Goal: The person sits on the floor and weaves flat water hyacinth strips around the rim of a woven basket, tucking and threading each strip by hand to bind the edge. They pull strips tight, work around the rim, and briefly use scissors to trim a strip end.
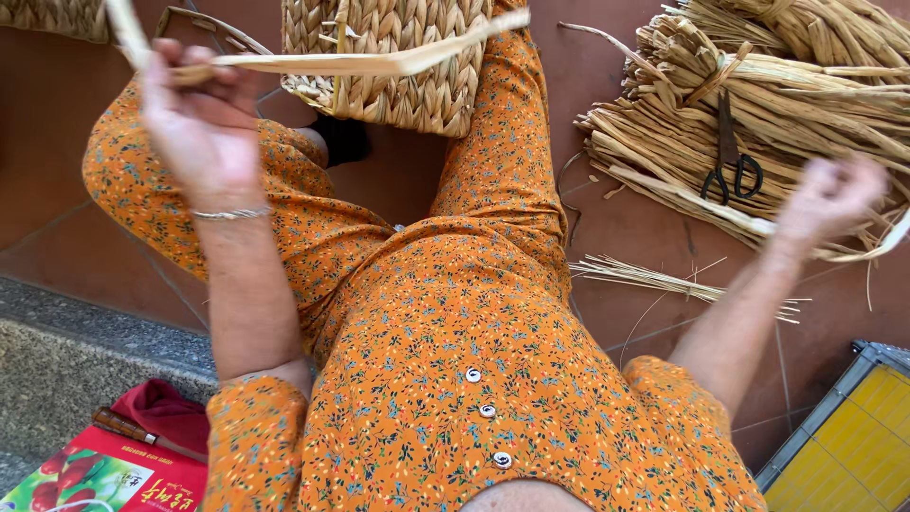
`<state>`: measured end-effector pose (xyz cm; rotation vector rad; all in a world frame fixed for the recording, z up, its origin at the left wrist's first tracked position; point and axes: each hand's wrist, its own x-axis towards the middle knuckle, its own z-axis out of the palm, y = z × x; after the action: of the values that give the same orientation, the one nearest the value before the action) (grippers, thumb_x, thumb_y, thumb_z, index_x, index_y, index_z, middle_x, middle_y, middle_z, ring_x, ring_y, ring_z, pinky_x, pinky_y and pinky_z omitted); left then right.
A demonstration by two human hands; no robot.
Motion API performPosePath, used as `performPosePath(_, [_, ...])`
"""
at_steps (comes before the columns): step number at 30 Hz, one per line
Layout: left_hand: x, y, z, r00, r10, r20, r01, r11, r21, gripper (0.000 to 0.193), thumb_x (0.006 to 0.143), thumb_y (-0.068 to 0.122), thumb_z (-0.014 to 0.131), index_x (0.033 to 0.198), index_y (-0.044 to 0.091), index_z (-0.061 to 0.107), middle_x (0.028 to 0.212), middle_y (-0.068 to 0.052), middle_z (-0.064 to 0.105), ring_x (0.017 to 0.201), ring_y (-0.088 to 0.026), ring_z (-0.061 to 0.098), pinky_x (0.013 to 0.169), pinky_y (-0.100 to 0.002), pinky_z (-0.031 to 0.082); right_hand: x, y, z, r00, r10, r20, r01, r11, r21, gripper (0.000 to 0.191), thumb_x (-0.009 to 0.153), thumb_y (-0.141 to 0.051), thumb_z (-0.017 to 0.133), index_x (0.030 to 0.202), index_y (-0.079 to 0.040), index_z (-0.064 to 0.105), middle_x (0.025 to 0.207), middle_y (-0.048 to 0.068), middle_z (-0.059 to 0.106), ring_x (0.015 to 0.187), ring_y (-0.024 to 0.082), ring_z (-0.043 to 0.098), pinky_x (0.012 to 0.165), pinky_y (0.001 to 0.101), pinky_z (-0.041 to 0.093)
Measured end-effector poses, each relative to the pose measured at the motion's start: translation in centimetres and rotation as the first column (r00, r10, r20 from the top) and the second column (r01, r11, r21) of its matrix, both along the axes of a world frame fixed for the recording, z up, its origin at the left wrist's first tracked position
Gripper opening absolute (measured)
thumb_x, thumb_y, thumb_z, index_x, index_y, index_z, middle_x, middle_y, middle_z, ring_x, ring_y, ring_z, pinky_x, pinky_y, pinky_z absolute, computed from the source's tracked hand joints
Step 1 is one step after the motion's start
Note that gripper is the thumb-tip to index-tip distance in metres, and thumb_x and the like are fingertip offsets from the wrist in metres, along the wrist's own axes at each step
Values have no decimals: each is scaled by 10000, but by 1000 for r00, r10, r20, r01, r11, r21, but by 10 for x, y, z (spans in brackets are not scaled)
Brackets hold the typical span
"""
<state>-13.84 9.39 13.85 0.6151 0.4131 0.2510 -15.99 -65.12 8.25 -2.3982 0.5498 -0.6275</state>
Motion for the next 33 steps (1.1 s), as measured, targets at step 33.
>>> performPosePath(33, [-43,-116,0,998,3,63,-5,1000,28,70,941,54,633,1005,51,605,971,-127,646,870,-233,633,867,-379,567,83,108,4,925,-330,187,-223,-75,972,129,982,-166,659,1010,-52,713,925,114,765,815,241,761,772,488,679])
